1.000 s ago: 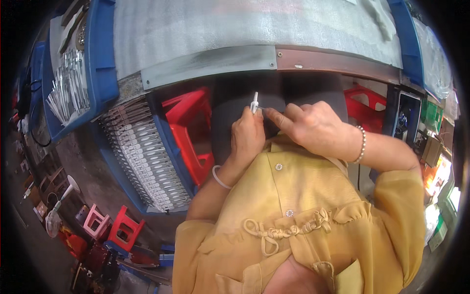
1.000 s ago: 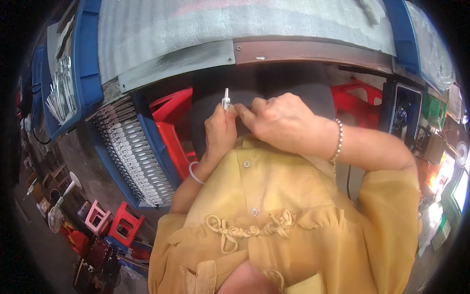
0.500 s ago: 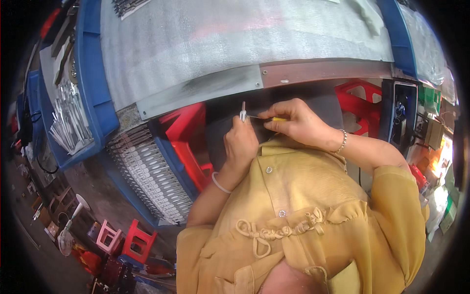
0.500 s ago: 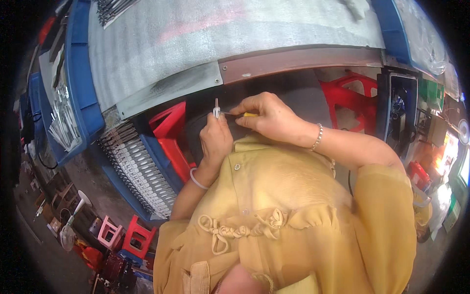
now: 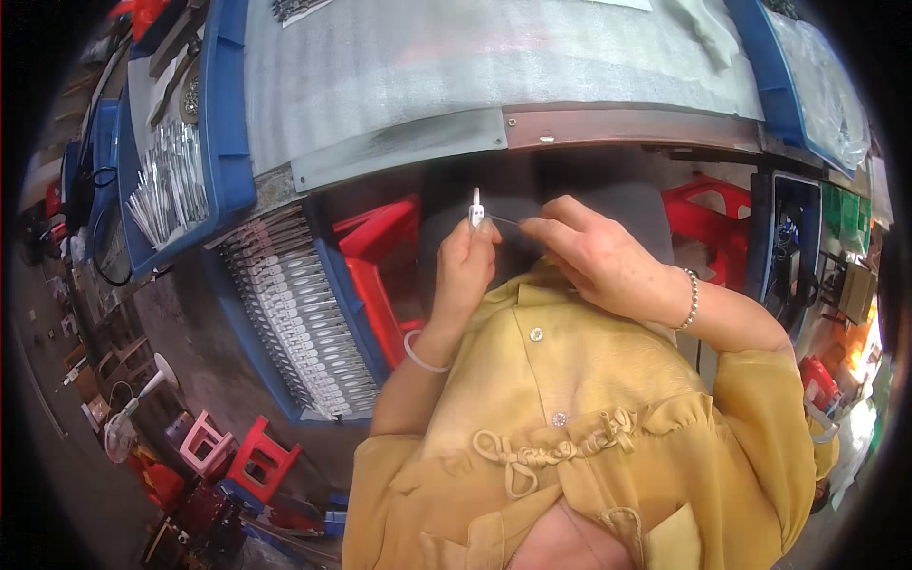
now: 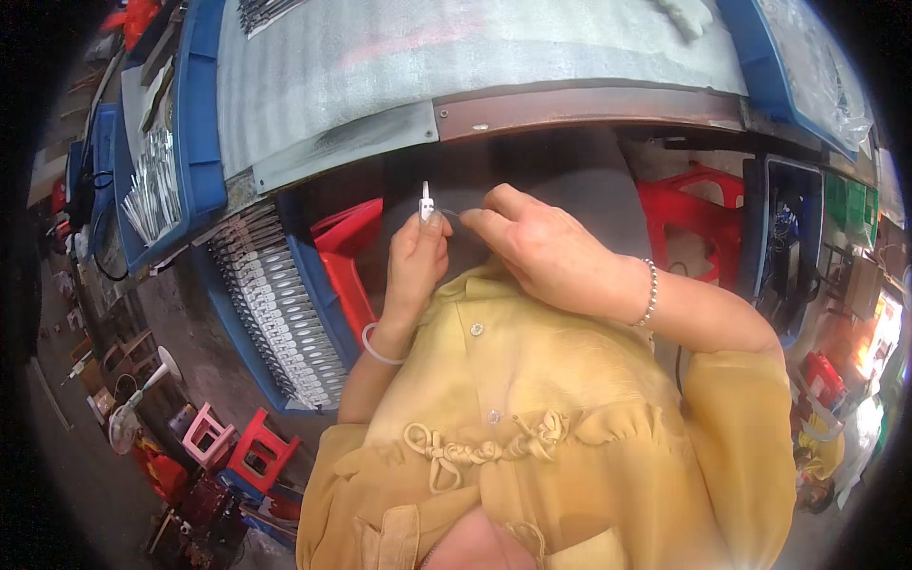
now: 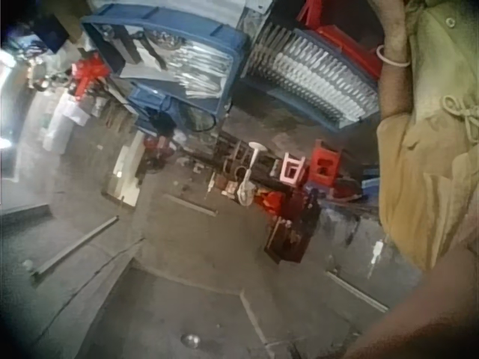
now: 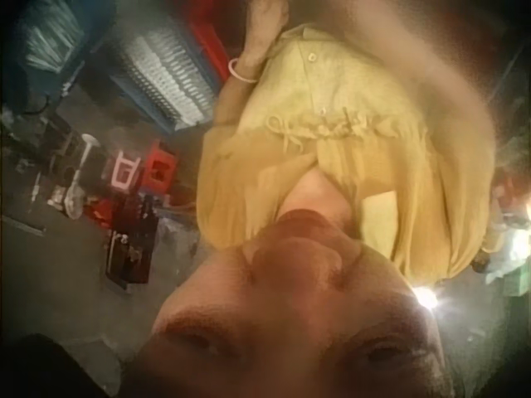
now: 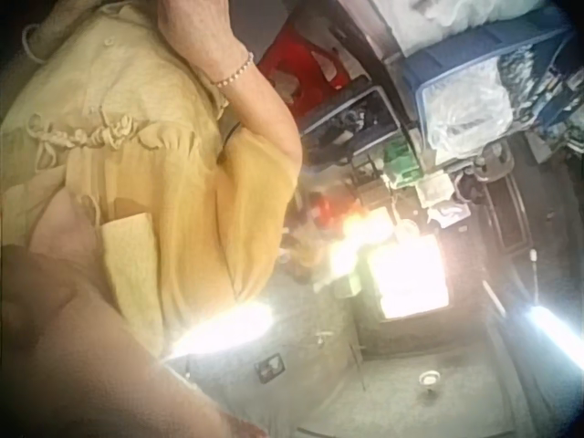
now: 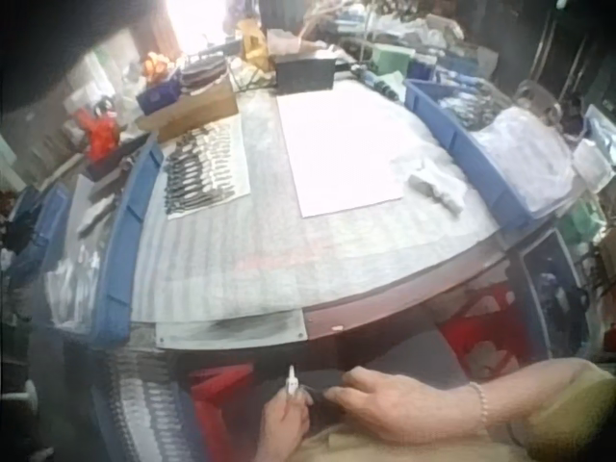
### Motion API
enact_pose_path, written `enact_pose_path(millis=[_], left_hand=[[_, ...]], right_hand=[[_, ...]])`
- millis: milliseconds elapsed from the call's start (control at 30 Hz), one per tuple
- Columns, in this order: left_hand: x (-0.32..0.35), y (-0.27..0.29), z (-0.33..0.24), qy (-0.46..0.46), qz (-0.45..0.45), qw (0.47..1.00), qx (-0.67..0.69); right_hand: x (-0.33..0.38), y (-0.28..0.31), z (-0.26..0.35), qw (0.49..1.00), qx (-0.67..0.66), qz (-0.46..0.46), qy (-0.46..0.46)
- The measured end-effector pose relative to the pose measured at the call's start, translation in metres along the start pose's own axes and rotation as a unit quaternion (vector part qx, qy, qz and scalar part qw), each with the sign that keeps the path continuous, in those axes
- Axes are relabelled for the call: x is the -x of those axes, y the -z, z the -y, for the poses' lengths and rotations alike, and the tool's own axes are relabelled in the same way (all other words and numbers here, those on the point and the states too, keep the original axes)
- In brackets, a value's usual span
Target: The person assembles or adjusts small white plastic components at a work table using a precision screwdriver.
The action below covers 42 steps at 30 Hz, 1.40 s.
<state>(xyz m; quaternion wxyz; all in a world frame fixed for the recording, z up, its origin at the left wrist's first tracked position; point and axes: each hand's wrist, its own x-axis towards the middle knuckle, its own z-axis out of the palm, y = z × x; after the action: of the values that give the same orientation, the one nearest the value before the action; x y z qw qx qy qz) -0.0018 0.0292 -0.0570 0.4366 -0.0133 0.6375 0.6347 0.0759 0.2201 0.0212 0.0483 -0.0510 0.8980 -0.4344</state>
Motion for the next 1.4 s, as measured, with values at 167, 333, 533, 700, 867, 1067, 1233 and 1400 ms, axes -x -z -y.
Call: enact_pose_path(millis=[167, 333, 533, 700, 867, 1067, 1233, 1400], left_hand=[[0.000, 0.000, 0.000, -0.012, -0.003, 1.000, -0.013], [-0.002, -0.003, 0.003, -0.030, -0.012, 0.998, -0.044], [-0.005, -0.002, 0.011, -0.079, -0.054, 0.984, -0.149], [-0.009, -0.006, 0.013, -0.235, -0.097, 0.915, -0.312], [-0.013, -0.009, 0.010, -0.199, -0.108, 0.903, -0.366], [-0.011, -0.009, 0.007, -0.225, -0.081, 0.939, -0.248], [-0.014, -0.003, 0.017, -0.184, -0.076, 0.937, -0.287], [-0.020, 0.002, 0.016, -0.197, -0.070, 0.922, -0.324]], right_hand=[[-0.002, -0.003, -0.004, 1.000, -0.009, 0.008, -0.005], [-0.003, -0.002, -0.007, 1.000, -0.023, -0.006, -0.012], [-0.012, -0.008, -0.018, 0.935, -0.292, -0.009, -0.200], [-0.013, -0.015, -0.006, 0.995, 0.084, 0.020, -0.045], [-0.032, -0.003, -0.040, 0.831, -0.440, 0.044, -0.337], [-0.040, 0.009, -0.005, 0.960, 0.218, 0.173, 0.038], [-0.047, 0.008, -0.009, 0.962, 0.180, 0.202, -0.020], [-0.045, -0.008, -0.027, 0.990, -0.020, 0.097, -0.104]])
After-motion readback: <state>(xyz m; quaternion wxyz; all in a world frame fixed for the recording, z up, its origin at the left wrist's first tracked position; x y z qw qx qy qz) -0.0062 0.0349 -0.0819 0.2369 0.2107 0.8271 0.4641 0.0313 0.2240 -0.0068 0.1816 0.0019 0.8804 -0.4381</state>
